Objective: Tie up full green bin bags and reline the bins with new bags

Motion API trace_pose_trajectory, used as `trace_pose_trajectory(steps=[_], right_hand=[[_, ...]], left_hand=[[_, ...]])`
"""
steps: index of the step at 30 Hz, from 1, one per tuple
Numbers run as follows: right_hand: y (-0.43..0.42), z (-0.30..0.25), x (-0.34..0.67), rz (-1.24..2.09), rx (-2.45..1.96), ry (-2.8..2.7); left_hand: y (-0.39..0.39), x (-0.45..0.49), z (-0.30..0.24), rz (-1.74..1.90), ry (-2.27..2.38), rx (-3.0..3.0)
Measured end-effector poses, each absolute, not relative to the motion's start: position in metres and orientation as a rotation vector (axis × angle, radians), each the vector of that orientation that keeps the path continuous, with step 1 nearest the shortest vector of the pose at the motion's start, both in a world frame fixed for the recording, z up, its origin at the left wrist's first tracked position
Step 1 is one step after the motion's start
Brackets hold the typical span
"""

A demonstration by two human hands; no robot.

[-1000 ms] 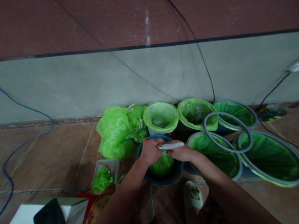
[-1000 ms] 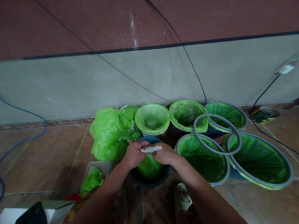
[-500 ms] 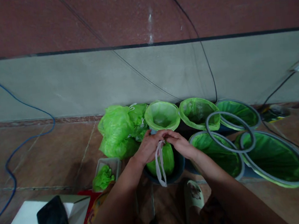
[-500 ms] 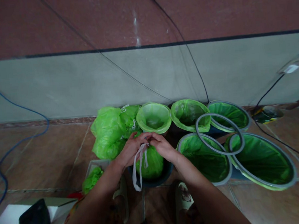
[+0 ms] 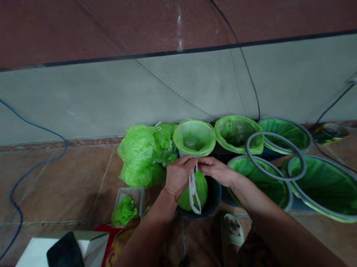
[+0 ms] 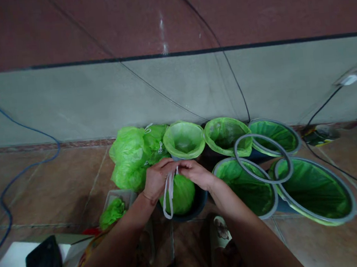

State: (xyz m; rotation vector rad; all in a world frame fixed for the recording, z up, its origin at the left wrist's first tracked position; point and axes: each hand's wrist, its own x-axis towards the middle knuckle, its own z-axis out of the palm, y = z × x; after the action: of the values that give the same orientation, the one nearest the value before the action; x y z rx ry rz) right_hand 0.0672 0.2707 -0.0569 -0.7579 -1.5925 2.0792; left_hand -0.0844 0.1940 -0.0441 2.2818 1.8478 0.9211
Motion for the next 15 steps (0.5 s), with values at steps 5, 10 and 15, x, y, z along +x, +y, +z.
trace_pose_trajectory(steps=[5, 10, 15], right_hand=[[0.273, -0.062, 0.069, 1.965, -0.836, -1.652], [0.276, -0.066, 0.063, 1.455, -1.08, -1.78], [0.279, -0.055, 0.068, 0.645, -1.21, -2.168]], left_hand=[[0.197, -0.085, -0.047, 0.955, 1.787, 2.278], [0.199, -0.085, -0.051, 0.977, 1.751, 2.215], [0.199, -0.08, -0.051, 0.897, 1.78, 2.192]])
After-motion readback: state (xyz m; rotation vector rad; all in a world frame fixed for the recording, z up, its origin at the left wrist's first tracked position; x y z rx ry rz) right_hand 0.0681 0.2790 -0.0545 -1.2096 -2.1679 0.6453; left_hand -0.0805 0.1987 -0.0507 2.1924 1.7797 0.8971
